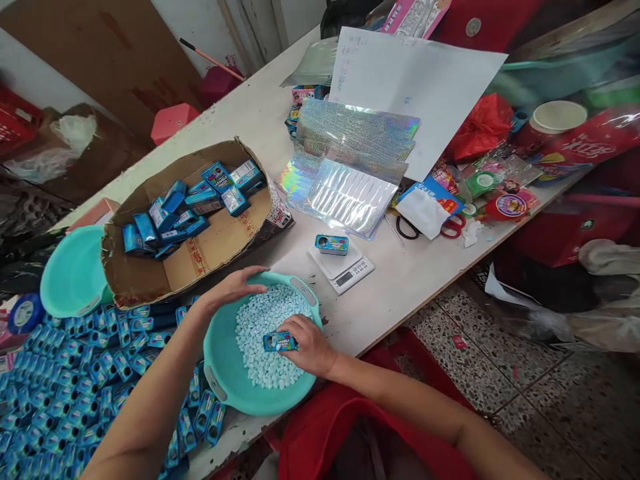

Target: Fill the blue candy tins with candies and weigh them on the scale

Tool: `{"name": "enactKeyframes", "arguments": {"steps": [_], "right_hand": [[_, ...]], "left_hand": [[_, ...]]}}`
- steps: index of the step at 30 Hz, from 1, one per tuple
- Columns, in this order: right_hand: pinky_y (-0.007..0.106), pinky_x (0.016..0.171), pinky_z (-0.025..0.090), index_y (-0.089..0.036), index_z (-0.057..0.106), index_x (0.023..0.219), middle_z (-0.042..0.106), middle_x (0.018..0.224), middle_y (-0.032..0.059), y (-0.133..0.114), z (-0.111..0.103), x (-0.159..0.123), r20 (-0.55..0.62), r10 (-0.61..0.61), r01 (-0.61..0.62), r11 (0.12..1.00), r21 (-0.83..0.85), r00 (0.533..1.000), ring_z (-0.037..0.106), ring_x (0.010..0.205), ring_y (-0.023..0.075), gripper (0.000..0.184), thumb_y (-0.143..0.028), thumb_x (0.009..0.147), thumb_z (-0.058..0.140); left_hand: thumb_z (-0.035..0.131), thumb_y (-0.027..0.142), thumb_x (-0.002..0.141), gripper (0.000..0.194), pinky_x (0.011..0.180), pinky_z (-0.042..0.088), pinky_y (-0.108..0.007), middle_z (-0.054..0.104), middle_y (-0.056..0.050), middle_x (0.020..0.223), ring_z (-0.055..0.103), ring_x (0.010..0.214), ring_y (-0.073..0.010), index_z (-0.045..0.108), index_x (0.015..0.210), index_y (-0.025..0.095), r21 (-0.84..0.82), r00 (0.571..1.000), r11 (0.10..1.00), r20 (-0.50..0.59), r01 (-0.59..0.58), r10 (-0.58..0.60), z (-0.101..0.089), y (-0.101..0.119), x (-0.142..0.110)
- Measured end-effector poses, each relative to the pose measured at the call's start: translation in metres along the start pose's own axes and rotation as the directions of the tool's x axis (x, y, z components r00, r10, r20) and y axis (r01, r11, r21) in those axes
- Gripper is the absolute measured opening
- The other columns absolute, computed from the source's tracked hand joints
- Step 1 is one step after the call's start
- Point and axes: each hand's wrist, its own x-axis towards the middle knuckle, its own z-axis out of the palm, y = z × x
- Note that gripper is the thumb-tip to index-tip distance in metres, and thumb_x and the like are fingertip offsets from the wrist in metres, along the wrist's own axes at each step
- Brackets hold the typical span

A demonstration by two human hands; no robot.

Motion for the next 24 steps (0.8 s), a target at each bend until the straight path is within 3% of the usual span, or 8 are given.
{"name": "enactKeyframes", "arguments": {"steps": [4,8,18,22,24], "right_hand": [[0.035,0.078,0.047,-0.022,0.056,0.097,0.061,0.093,0.0057,0.001,-0.004,-0.003,0.004,0.008,-0.008,1.0,0.005,1.0,0.056,0.088,0.0217,0.03,-0.018,0.072,0.07],[0.036,0.079,0.047,-0.021,0.056,0.099,0.06,0.094,0.0062,0.002,-0.015,-0.007,0.004,0.045,-0.046,0.999,0.016,0.999,0.057,0.089,0.022,0.033,-0.017,0.07,0.073],[0.038,0.077,0.05,-0.021,0.057,0.102,0.06,0.096,0.0075,0.007,-0.049,-0.01,-0.055,0.105,-0.107,0.994,-0.032,0.993,0.058,0.092,0.024,0.039,-0.018,0.069,0.076],[0.037,0.077,0.049,-0.021,0.058,0.102,0.061,0.096,0.0076,0.005,-0.049,-0.013,-0.04,0.102,-0.104,0.993,-0.053,0.994,0.058,0.092,0.0239,0.037,-0.021,0.07,0.076],[0.037,0.076,0.048,-0.021,0.058,0.101,0.062,0.096,0.0077,0.004,-0.046,-0.014,-0.027,0.093,-0.095,0.992,-0.079,0.995,0.059,0.091,0.024,0.038,-0.025,0.069,0.078]], "left_hand": [[0.05,0.058,0.073,0.041,0.067,0.04,-0.025,0.069,-0.001,0.077,0.06,0.074,-0.0191,0.067,0.087,0.023,0.127,0.984,0.987,-0.16,0.098,-0.078,0.012,-0.013,0.008],[0.054,0.056,0.072,0.035,0.06,0.034,-0.023,0.064,0.001,0.067,0.055,0.066,-0.0158,0.068,0.081,0.025,0.17,0.975,0.982,-0.216,0.082,-0.044,0.022,-0.004,0.029],[0.054,0.055,0.077,0.036,0.06,0.032,-0.024,0.068,-0.001,0.076,0.058,0.074,-0.0183,0.068,0.086,0.023,0.163,0.981,0.987,-0.196,0.016,0.017,0.031,0.018,0.048],[0.054,0.049,0.08,0.031,0.067,0.038,-0.024,0.069,-0.001,0.089,0.061,0.082,-0.0191,0.068,0.092,0.023,0.122,0.963,0.992,-0.265,-0.023,0.055,0.04,0.02,0.045],[0.054,0.046,0.081,0.031,0.075,0.041,-0.025,0.068,-0.003,0.097,0.061,0.089,-0.0195,0.067,0.096,0.022,0.078,0.93,0.993,-0.35,-0.088,0.11,0.045,0.02,0.039]]}}
